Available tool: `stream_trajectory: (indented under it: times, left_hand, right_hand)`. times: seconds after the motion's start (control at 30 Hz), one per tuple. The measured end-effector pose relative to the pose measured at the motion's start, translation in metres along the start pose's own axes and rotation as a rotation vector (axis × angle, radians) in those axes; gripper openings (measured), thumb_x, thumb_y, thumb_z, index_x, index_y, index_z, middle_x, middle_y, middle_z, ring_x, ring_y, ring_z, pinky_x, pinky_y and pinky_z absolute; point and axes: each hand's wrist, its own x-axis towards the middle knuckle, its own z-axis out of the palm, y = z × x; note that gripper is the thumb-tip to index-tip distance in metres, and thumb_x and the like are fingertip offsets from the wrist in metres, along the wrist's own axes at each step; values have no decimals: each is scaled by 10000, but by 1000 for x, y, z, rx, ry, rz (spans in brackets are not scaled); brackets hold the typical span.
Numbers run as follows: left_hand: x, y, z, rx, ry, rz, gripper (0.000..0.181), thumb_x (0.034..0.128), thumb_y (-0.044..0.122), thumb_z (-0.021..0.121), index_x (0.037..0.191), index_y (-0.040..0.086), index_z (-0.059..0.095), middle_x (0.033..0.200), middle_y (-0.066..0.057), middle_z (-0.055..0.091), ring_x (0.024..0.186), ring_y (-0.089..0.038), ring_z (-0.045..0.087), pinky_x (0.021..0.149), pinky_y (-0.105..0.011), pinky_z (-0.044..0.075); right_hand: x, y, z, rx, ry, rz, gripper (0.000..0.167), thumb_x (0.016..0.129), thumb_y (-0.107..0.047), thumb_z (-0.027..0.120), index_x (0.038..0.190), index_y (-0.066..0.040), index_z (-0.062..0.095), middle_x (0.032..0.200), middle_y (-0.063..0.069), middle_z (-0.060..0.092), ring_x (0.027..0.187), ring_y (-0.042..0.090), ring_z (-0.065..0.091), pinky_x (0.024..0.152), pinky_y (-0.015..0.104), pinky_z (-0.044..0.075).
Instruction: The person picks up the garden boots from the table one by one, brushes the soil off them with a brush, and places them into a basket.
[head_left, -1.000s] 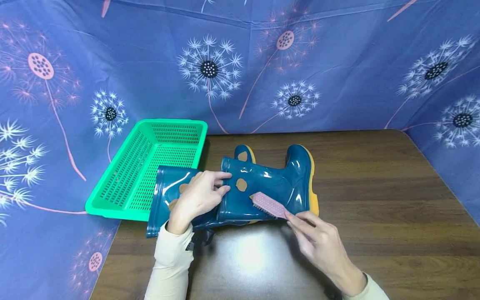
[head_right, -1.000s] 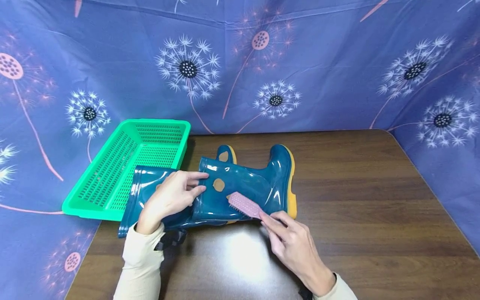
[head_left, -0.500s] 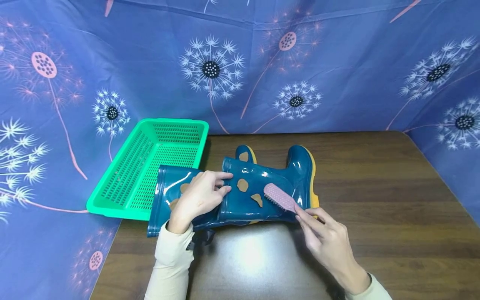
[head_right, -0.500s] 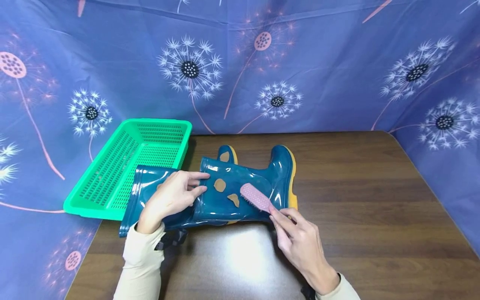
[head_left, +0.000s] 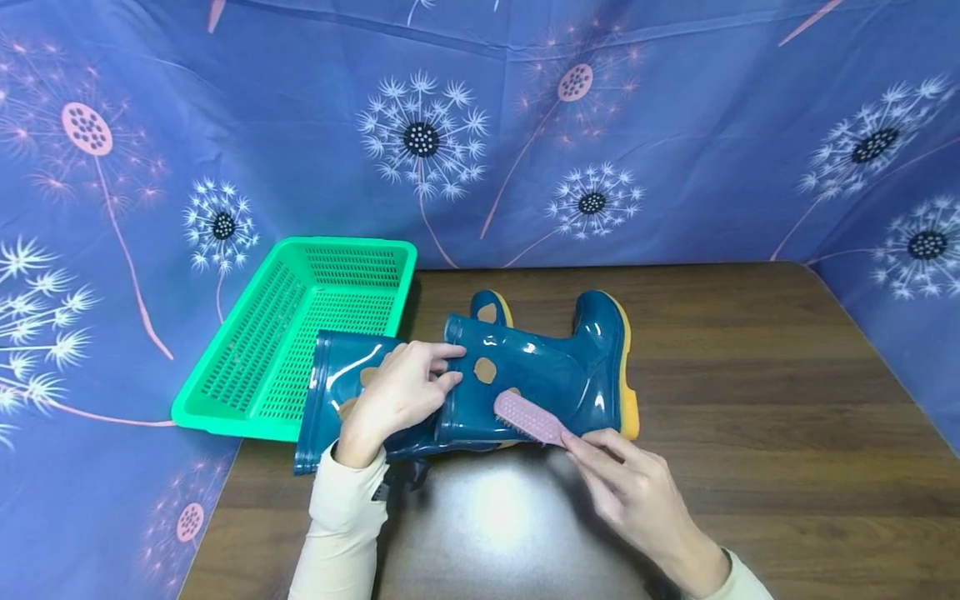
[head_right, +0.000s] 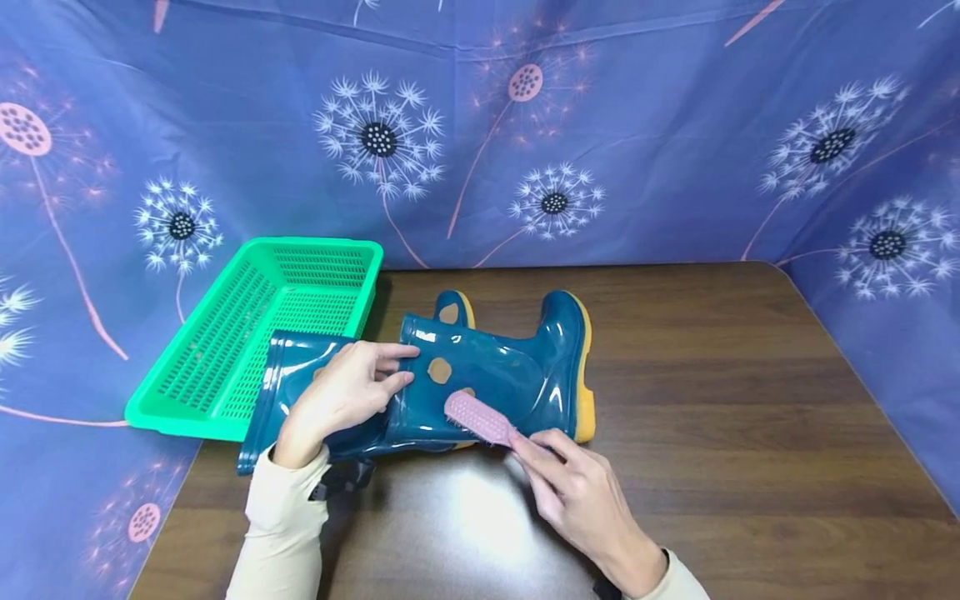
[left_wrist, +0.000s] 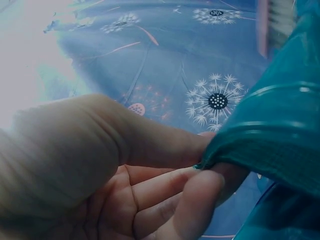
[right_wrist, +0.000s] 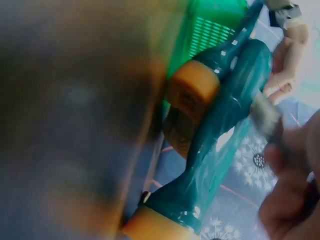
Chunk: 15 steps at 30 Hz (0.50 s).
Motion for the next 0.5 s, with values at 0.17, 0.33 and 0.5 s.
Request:
stream_trajectory:
  times: [0.17,0.33,0.5]
  left_hand:
    - [1,0,0,-4,-3,13,427,1038,180,704,1461,141,664,1289,-100,774,1150,-266,763,843,-393,615]
    - [0,-1,0,9,-1,-1,431,1034,186,711,1461,151,665,1294,-93,773,1181,-269,750,881,-398,616]
    - [0,-2,-1,1,0,5,431,1037,179,705,1464,146,662,1291,-101,773,1142,-268,762,828,-375,614]
  right_hand:
    - [4,3,-2,-184,82,47,410,1108,-348,561,1100,-54,847,874,54,733,551,97,573,458,205,425]
    - [3,1,-2,-22,10,-35,371,1104,-305,588,1146,-23,826,909,46,734,612,73,578,523,104,424]
    - [5,2,-2,-153,-8,37,429,1121,-350,528,1142,-50,833,906,58,728,555,78,549,463,147,398]
